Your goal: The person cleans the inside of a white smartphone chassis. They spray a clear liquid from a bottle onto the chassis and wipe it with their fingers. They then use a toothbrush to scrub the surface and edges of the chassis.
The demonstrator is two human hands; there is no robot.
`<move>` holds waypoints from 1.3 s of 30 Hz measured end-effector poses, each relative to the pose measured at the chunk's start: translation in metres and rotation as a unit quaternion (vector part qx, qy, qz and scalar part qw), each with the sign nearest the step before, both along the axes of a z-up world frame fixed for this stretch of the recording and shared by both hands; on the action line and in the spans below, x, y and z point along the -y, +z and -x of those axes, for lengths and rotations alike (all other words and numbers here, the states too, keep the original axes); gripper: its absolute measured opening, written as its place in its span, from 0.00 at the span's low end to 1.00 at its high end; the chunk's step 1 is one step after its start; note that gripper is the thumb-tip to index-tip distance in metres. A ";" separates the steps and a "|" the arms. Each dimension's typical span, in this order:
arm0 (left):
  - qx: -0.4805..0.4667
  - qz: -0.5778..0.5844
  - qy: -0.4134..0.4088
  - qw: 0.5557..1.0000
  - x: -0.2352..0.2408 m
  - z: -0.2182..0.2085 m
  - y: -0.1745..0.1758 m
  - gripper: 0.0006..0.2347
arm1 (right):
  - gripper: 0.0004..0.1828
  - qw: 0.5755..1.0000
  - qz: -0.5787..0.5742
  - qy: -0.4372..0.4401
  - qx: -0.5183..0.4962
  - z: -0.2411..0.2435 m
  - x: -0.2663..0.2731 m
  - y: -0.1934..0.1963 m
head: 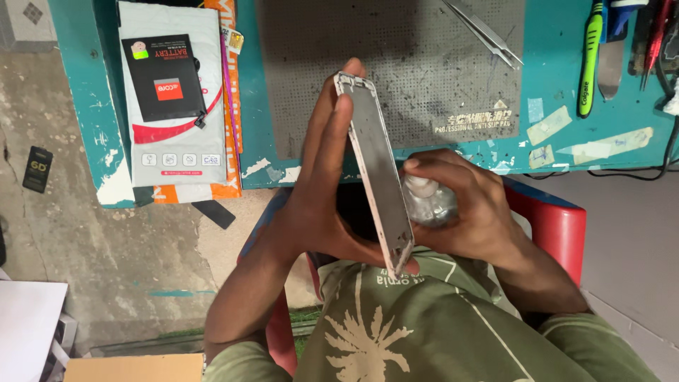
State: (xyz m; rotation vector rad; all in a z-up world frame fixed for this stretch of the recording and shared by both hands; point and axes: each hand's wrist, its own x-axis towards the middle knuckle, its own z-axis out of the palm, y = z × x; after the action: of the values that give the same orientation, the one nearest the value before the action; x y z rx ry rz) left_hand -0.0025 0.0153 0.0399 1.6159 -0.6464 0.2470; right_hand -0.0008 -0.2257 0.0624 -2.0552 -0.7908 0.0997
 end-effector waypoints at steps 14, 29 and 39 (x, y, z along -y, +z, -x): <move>0.020 -0.048 0.016 0.999 0.002 0.002 0.004 0.63 | 0.38 0.999 0.037 0.003 0.033 0.000 0.003 0.004; 0.033 -0.062 0.024 0.997 0.000 0.004 0.006 0.62 | 0.41 1.000 -0.009 -0.012 0.000 0.004 0.011 0.000; 0.035 -0.054 0.029 0.998 -0.002 0.001 0.004 0.66 | 0.47 0.963 -0.267 0.043 0.015 -0.013 0.022 0.011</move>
State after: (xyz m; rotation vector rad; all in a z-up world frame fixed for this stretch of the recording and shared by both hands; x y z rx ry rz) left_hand -0.0038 0.0173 0.0435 1.7370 -0.6773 0.3166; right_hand 0.0125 -0.2474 0.0737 -1.5158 -0.8204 -0.0899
